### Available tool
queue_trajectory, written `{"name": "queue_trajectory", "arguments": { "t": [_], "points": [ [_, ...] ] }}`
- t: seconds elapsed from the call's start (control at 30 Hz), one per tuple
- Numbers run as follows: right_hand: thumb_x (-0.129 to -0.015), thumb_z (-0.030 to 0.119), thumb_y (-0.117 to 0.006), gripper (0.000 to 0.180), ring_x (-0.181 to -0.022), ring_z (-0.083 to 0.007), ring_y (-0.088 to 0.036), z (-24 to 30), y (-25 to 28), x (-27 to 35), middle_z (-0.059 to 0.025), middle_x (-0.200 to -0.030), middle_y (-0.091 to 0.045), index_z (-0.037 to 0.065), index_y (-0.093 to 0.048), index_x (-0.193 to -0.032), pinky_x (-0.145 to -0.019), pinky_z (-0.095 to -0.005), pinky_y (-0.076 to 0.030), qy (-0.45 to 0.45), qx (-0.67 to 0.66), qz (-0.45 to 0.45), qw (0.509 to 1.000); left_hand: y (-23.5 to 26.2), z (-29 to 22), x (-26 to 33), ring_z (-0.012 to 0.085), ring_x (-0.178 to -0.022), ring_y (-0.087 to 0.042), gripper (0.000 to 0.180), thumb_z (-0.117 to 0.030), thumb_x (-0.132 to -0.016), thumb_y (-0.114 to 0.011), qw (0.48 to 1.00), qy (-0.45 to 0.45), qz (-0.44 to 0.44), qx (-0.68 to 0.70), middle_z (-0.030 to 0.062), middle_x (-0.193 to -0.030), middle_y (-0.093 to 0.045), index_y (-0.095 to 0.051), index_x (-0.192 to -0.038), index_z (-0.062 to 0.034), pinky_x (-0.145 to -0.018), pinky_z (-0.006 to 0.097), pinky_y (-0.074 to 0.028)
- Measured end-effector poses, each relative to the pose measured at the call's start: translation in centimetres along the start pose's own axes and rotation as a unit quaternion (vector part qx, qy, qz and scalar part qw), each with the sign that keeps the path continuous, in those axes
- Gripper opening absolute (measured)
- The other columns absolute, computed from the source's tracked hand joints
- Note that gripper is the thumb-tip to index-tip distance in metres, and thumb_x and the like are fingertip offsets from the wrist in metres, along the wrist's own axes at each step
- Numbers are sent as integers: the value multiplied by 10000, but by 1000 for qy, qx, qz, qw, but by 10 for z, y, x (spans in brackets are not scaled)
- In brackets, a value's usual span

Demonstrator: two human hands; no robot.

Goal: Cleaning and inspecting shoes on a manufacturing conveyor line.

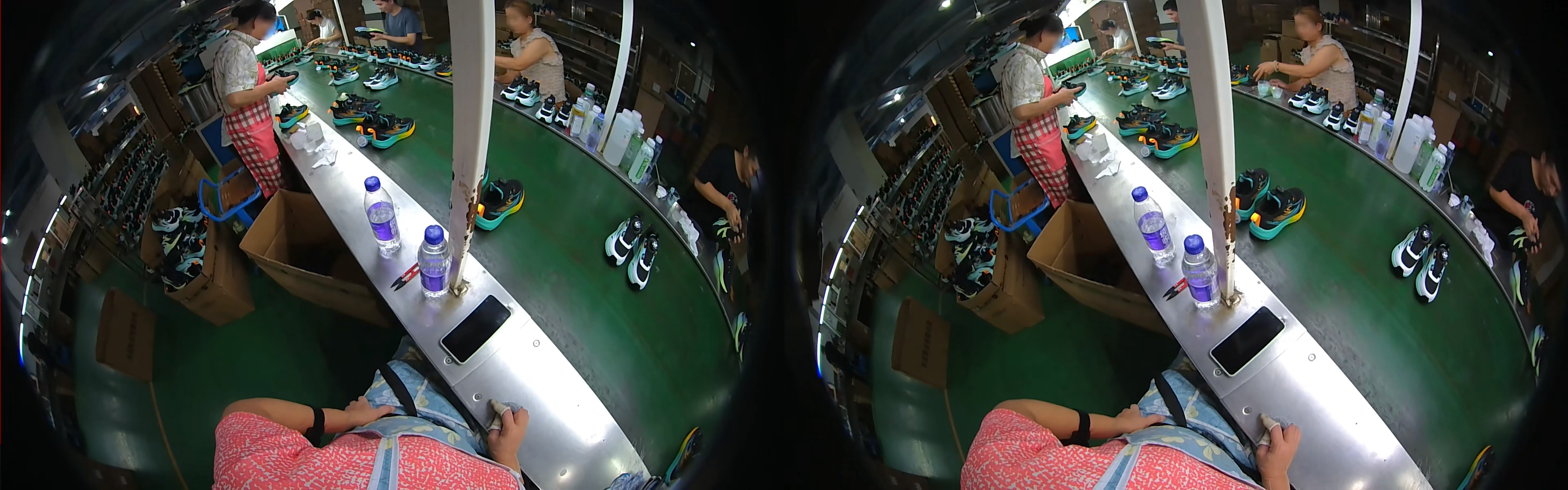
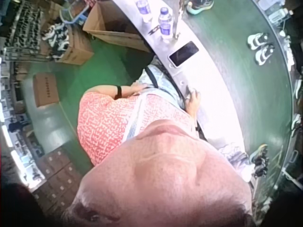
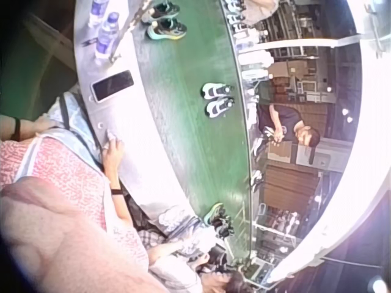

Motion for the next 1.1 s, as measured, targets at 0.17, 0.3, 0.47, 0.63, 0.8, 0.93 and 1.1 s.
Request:
{"name": "queue_trajectory", "arguments": {
  "t": [0.17,0.3,0.47,0.63,0.8,0.93,1.1],
  "points": [
    [-728,-27,-588,329,-768,-298,-456,1,0,0,-115,-782,-473,109,-719,-997,-695,-388,-377,0,-2,-1,1000,-1,4,-2,393,-1259,-478,1189,-802,-620,-606,1000,5,-5,-5,278,-1355,-468,-392,-1347,114,-1027,429,-404],
    [-743,-26,-599,314,-773,-300,-464,3,2,2,-119,-796,-487,108,-717,-1002,-700,-391,-381,3,3,1,1000,3,-2,9,390,-1257,-482,1180,-793,-622,-610,1000,-2,-11,-4,284,-1352,-470,-398,-1343,118,-1029,427,-405],
    [-749,-28,-599,309,-778,-302,-470,-4,-1,2,-119,-808,-497,109,-716,-999,-704,-392,-386,-4,1,1,1000,3,-2,4,392,-1263,-476,1179,-786,-626,-611,1000,-2,-8,-6,293,-1348,-467,-391,-1349,119,-1035,427,-398],
    [-748,-25,-595,306,-781,-303,-471,3,0,1,-118,-807,-503,112,-714,-994,-708,-393,-388,5,8,-2,1000,4,0,6,403,-1268,-466,1193,-790,-631,-604,1000,-6,-5,0,299,-1364,-446,-368,-1360,124,-1042,424,-392],
    [-709,-17,-586,346,-783,-303,-471,-4,-2,4,-117,-810,-511,121,-713,-1000,-714,-394,-390,-10,5,6,1000,2,2,3,410,-1265,-466,1202,-798,-630,-598,1000,-10,-1,-7,301,-1365,-444,-363,-1361,127,-1042,424,-393],
    [-694,-11,-586,360,-782,-303,-468,-4,-2,5,-115,-809,-509,124,-714,-1003,-714,-394,-390,-8,8,5,1000,1,4,-1,409,-1259,-475,1200,-804,-626,-596,1000,-11,-4,-12,297,-1360,-453,-370,-1360,118,-1033,424,-403],
    [-714,-13,-587,348,-778,-298,-464,-1,-1,3,-113,-796,-495,125,-718,-1005,-714,-392,-388,-13,7,3,1000,1,5,-3,409,-1258,-476,1197,-809,-622,-593,1000,-10,-4,-15,293,-1359,-456,-378,-1360,108,-1027,422,-409]
  ]
}}
Point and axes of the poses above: each hand's wrist, its own x-axis away from the middle knuckle, its own y-axis out of the back of the hand, z = x × y, the point moved 10 cm from there along -x, towards the middle knuckle
